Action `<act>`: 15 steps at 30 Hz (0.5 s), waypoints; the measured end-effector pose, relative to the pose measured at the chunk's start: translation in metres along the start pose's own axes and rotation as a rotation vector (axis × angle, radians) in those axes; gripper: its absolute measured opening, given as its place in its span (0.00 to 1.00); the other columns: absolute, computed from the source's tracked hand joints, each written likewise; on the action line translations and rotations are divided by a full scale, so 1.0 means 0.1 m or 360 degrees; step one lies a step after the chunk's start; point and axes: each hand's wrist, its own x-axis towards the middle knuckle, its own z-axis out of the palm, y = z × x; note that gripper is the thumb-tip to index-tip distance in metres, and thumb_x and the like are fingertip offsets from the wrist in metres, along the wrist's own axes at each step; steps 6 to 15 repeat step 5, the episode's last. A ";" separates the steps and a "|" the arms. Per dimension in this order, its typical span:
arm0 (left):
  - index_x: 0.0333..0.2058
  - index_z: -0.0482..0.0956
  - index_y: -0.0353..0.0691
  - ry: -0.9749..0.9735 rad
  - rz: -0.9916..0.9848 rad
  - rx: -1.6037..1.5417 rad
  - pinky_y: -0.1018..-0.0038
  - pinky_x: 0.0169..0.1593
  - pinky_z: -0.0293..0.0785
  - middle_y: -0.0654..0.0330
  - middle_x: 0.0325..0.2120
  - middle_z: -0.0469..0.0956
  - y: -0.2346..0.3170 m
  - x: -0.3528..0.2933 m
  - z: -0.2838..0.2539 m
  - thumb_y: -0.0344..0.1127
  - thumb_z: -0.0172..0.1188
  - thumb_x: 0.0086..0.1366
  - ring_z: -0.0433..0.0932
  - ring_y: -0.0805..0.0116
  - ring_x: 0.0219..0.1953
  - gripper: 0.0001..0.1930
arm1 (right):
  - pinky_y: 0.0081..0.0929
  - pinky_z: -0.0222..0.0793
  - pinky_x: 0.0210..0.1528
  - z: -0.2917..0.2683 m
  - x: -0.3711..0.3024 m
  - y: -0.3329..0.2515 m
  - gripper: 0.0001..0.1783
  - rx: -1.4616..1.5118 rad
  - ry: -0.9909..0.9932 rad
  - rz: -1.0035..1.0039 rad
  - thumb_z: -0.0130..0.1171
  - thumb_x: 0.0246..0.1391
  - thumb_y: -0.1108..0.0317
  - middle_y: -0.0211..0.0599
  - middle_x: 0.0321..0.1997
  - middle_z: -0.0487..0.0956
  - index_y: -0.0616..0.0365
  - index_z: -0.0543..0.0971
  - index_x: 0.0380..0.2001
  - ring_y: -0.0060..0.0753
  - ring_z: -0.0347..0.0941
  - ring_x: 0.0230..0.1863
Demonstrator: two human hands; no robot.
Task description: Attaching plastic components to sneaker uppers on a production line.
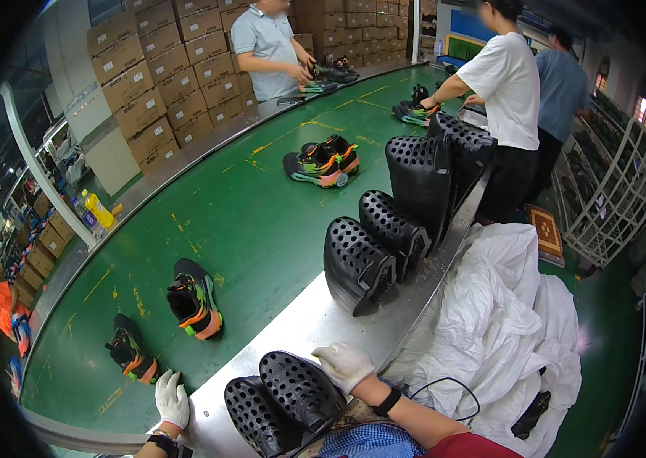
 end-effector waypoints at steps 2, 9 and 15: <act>0.47 0.78 0.34 0.0003 0.0002 -0.0002 0.58 0.63 0.62 0.45 0.52 0.72 0.00 0.00 0.01 0.31 0.52 0.58 0.68 0.47 0.57 0.18 | 0.47 0.72 0.38 -0.01 0.01 0.00 0.11 0.0004 -0.0008 0.0008 0.50 0.56 0.68 0.50 0.29 0.80 0.56 0.82 0.36 0.53 0.77 0.34; 0.47 0.78 0.34 0.0009 -0.0003 -0.0008 0.58 0.63 0.62 0.45 0.52 0.72 0.01 0.00 0.02 0.31 0.52 0.58 0.68 0.47 0.57 0.18 | 0.47 0.72 0.39 -0.02 0.00 0.00 0.11 0.0005 -0.0004 0.0011 0.51 0.56 0.68 0.50 0.29 0.80 0.56 0.82 0.36 0.54 0.78 0.35; 0.47 0.78 0.34 0.0009 -0.0003 -0.0008 0.58 0.63 0.62 0.45 0.52 0.72 0.01 0.00 0.02 0.31 0.52 0.58 0.68 0.47 0.57 0.18 | 0.47 0.72 0.39 -0.02 0.00 0.00 0.11 0.0005 -0.0004 0.0011 0.51 0.56 0.68 0.50 0.29 0.80 0.56 0.82 0.36 0.54 0.78 0.35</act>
